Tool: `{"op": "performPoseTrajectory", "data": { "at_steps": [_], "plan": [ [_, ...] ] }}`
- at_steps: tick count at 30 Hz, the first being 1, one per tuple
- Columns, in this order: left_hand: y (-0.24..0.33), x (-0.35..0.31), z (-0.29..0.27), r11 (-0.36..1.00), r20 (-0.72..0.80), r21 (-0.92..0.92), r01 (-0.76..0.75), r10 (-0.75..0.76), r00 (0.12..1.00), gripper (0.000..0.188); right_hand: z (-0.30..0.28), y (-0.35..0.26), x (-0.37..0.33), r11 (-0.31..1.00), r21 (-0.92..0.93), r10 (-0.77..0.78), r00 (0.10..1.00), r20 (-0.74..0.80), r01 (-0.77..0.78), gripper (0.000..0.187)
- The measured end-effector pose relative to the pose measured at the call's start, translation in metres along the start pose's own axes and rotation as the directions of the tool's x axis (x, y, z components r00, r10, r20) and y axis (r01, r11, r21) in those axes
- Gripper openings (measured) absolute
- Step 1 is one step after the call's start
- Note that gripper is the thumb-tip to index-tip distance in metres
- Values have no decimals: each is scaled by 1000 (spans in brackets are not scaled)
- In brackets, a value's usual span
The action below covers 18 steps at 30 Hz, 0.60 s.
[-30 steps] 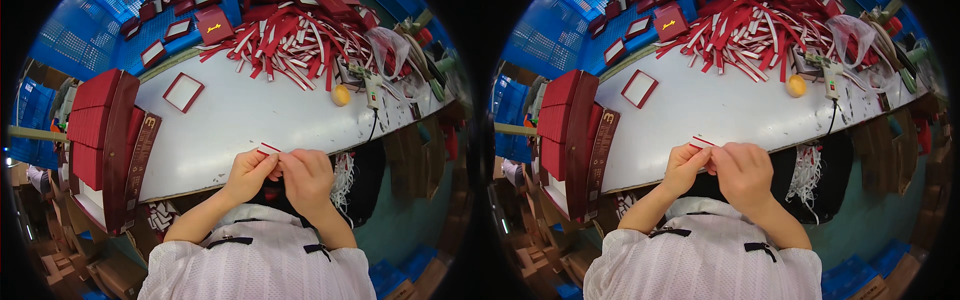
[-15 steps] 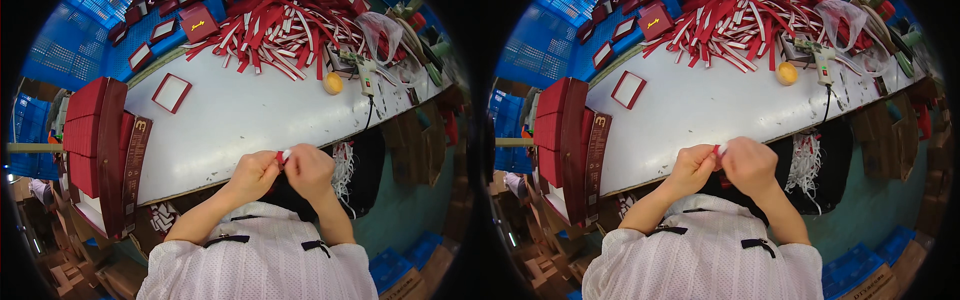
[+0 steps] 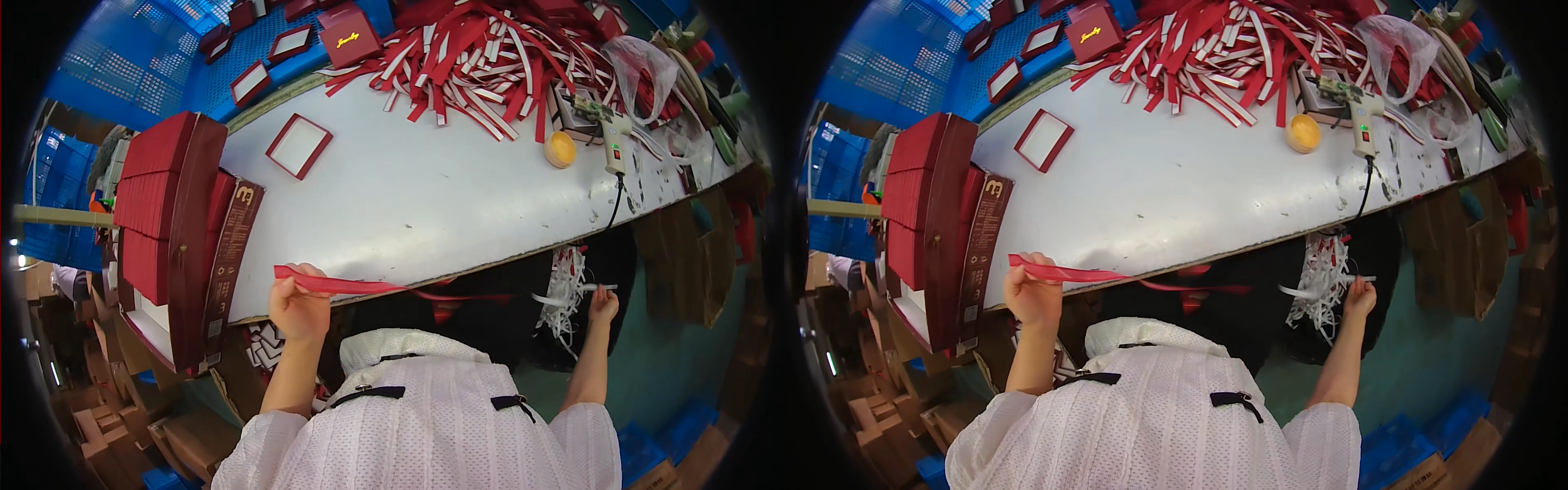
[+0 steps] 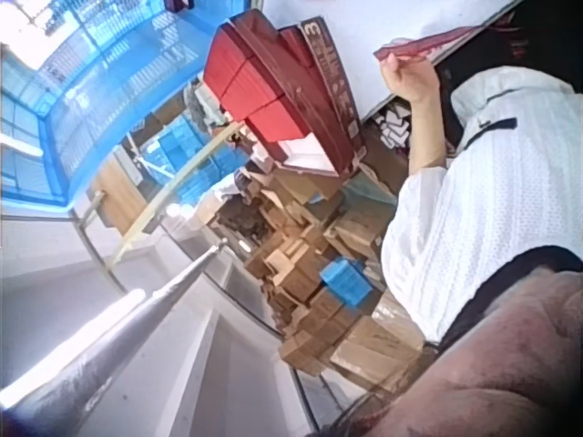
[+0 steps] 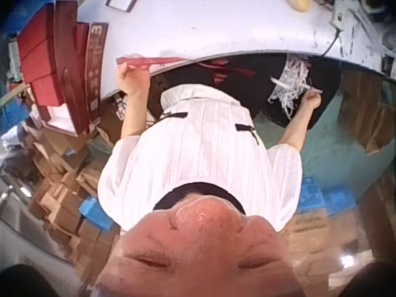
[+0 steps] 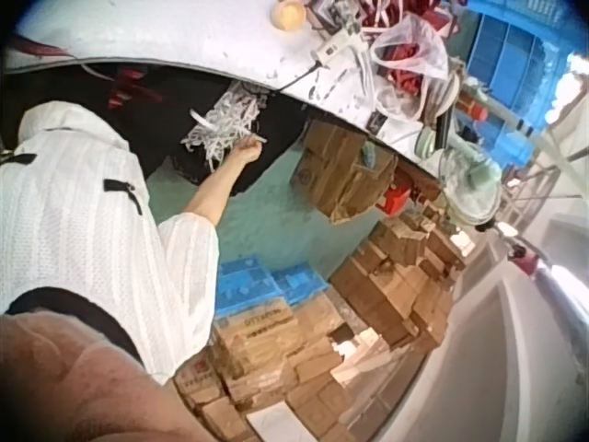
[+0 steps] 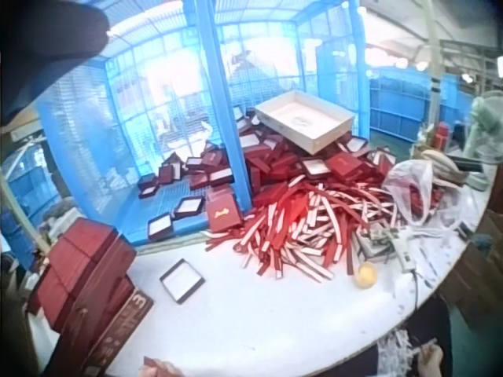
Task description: The person assembles small red boxes by hand, inserting red ribbons into slots on the box sides. They pick up boxes from a stack, thread the ribbons, and place the finished units into a blue crate.
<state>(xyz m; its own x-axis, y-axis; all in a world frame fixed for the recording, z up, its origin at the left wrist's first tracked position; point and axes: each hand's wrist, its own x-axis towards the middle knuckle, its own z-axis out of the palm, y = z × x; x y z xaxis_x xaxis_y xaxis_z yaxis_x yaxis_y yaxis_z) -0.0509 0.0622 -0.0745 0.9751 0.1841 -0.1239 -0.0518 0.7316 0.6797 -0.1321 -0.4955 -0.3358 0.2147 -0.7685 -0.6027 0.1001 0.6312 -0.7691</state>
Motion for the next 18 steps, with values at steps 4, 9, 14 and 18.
{"op": "performPoseTrajectory", "data": {
  "at_steps": [4, 9, 14, 18],
  "plan": [
    [5, -4, 25, 964, 286, 188, 191, -239, 928, 25, 52, -1, -82, 352, -676, -581, 717, 385, 647, 29],
    [-27, 0, 85, 734, 539, 677, -63, -436, 720, 17, 154, -46, -368, 65, 94, -288, -72, 955, 993, 26],
    [-28, 21, 94, 559, 791, 580, -592, -213, 573, 22, 171, -40, -400, 152, 182, -168, -156, 973, 971, 12],
    [-14, 100, 32, -139, 658, 753, -643, 170, 734, 33, 162, -58, -390, 855, -193, 106, 203, 973, 481, 24]
  ]
}}
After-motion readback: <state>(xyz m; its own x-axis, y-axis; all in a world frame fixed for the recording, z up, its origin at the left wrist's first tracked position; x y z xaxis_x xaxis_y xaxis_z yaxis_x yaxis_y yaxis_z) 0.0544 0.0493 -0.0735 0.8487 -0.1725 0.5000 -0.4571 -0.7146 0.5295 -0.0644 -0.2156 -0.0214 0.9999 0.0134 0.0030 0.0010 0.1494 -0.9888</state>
